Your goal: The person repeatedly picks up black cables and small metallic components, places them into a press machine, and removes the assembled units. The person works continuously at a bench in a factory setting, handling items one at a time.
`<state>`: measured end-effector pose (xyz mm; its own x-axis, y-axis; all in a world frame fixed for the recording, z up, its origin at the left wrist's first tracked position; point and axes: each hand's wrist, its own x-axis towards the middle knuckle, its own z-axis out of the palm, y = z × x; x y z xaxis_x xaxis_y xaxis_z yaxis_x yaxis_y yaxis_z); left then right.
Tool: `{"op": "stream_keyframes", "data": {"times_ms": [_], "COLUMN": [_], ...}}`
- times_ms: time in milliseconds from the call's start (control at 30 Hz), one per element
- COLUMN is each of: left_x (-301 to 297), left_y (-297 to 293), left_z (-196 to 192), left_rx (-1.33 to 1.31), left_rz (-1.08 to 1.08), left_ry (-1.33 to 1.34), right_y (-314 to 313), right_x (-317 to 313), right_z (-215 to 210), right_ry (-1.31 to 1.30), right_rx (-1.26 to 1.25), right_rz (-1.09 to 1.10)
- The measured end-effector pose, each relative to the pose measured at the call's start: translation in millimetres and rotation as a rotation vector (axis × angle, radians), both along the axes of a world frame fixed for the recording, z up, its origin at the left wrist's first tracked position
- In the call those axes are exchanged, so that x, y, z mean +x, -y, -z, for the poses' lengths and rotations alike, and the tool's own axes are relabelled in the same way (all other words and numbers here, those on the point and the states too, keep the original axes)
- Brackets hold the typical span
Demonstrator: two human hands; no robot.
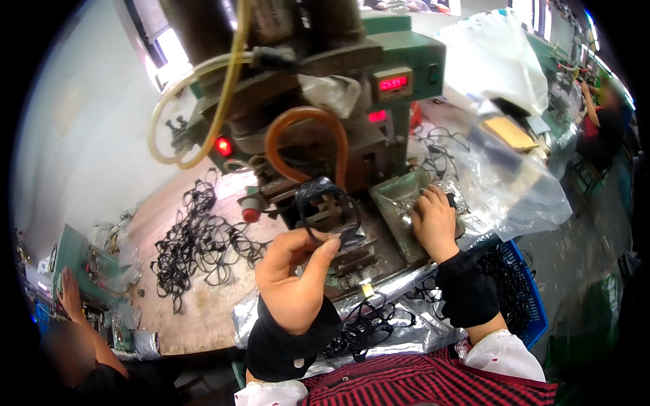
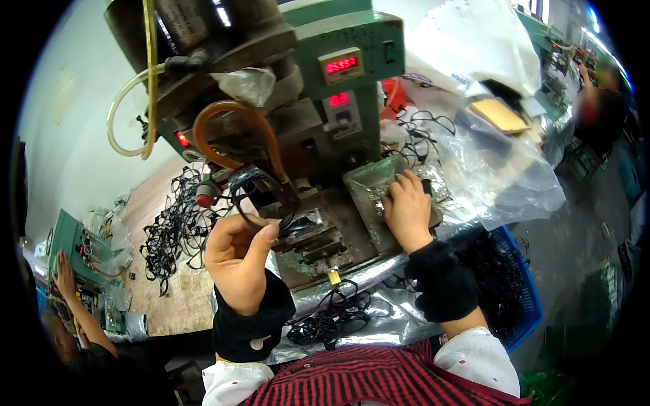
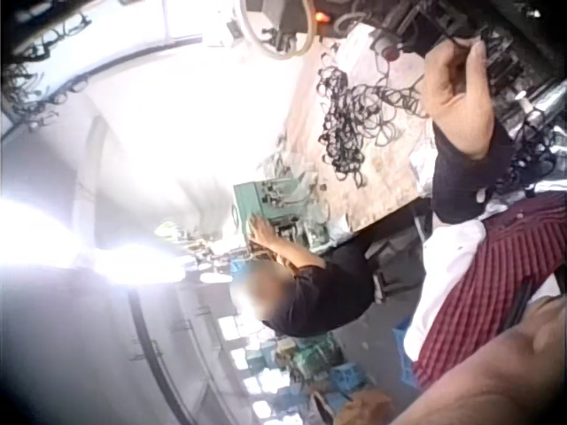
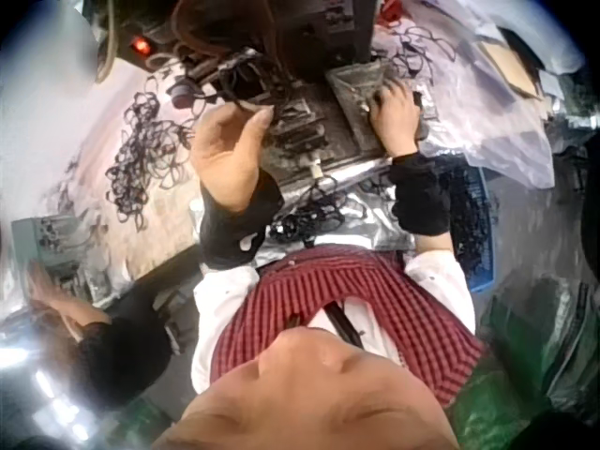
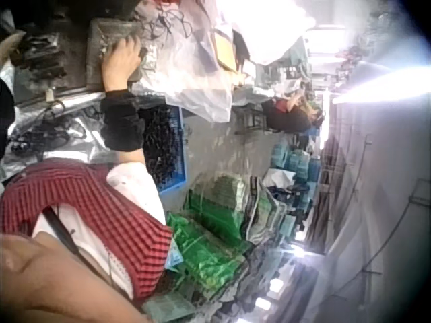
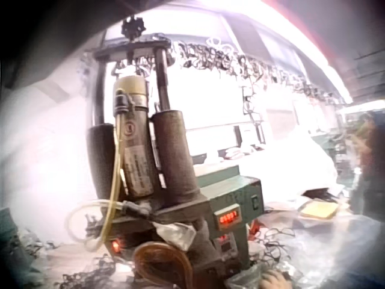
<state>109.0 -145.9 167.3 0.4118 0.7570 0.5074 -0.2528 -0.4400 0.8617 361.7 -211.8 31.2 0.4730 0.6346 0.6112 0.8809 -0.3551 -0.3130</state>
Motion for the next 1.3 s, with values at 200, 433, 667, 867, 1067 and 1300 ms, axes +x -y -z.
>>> {"op": "stream_keyframes", "data": {"times_ms": [200, 433, 667, 867, 1067, 1300], "left_x": [9, 10, -25, -82, -57, -70], "left_y": [3, 0, 22, 12, 35, -11], "left_z": [7, 5, 54, 1, -62, -7], "left_rx": [-0.012, 0.067, 0.163, 0.262, 0.931, 0.450], "left_rz": [-0.014, -0.010, -0.132, -0.328, 0.538, -0.266], "left_ry": [-0.037, -0.100, -0.054, -0.030, -0.205, -0.397], "right_y": [-2, -8, 7, 1, -20, 49], "right_x": [13, 1, -2, -11, -32, -4], "right_z": [-13, -15, 0, -17, -24, 10], "right_ry": [-0.267, -0.393, -0.166, -0.517, -0.799, -0.744], "right_rx": [0.177, 0.233, 0.265, 0.366, 0.314, 0.414], "right_rz": [-0.022, -0.098, -0.004, -0.193, -0.296, -0.118]}}
